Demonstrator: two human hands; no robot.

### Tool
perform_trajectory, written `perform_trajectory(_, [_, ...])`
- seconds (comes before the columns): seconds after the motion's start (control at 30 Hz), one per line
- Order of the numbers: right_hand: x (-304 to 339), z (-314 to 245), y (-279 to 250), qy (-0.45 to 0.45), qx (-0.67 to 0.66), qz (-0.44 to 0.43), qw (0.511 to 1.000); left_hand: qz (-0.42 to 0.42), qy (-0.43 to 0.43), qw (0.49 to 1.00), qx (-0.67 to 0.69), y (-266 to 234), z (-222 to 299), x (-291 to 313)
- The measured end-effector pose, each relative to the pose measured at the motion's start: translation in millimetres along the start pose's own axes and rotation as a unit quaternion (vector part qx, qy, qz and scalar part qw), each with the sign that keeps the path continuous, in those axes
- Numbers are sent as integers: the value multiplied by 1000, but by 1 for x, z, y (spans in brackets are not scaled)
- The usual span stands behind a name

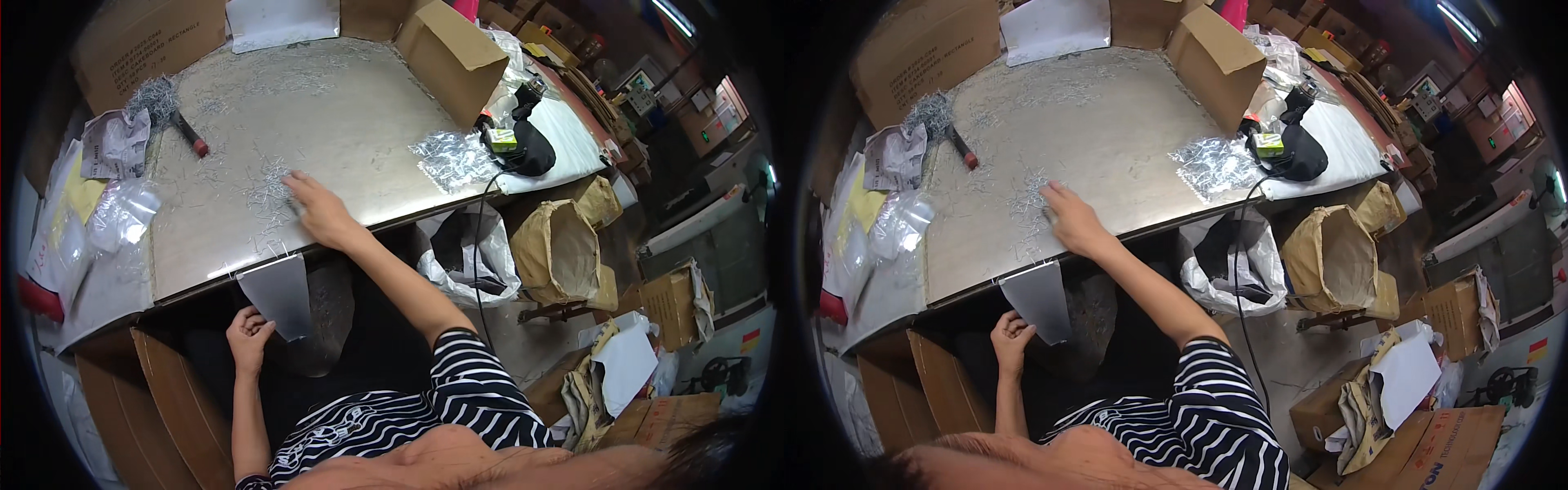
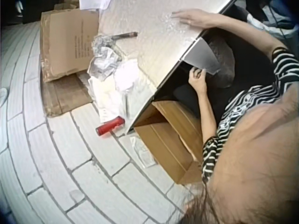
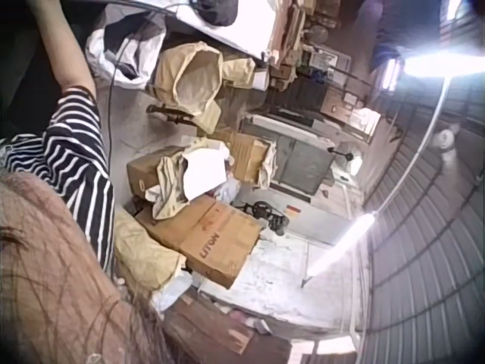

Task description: Packing small metal components into plastic bags and organizing them into a cardboard shipping box.

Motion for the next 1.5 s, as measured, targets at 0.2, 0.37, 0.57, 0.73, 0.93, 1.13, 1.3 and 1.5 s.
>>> perform_trajectory(0.2, [-36, 15, 70, -59, 175, -65, 981, 40, 27, 999, 7, -17, -12, 1])
perform_trajectory(0.37, [-26, 12, 16, 44, -2, -154, 987, 21, 45, 998, 33, -12, -34, -6])
perform_trajectory(0.57, [-20, -32, 64, -24, 53, -127, 990, -40, -97, 926, 363, 40, -65, 21])
perform_trajectory(0.73, [31, -86, 80, -57, 137, -141, 979, -53, -180, 887, 422, 34, -102, 27])
perform_trajectory(0.93, [71, -107, 27, -38, -53, -135, 989, -125, -256, 900, 329, 8, -131, 30])
perform_trajectory(1.13, [106, -83, 17, 29, -131, -133, 982, -228, -185, 876, 383, 52, -84, 40])
perform_trajectory(1.3, [134, -82, 38, 43, -129, -127, 983, -221, -158, 906, 324, 51, -86, 44])
perform_trajectory(1.5, [169, -78, 102, 66, -108, -381, 916, -189, -187, 948, 174, 47, -91, 54])
Point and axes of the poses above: each hand's wrist, its own x-axis away from the middle knuckle, its own y-axis out of the palm, z = x × y, the point moved 10 cm from there along -x, towards the middle knuckle, and after that the axes turned 3 degrees about -z, right-handed, at the moved point
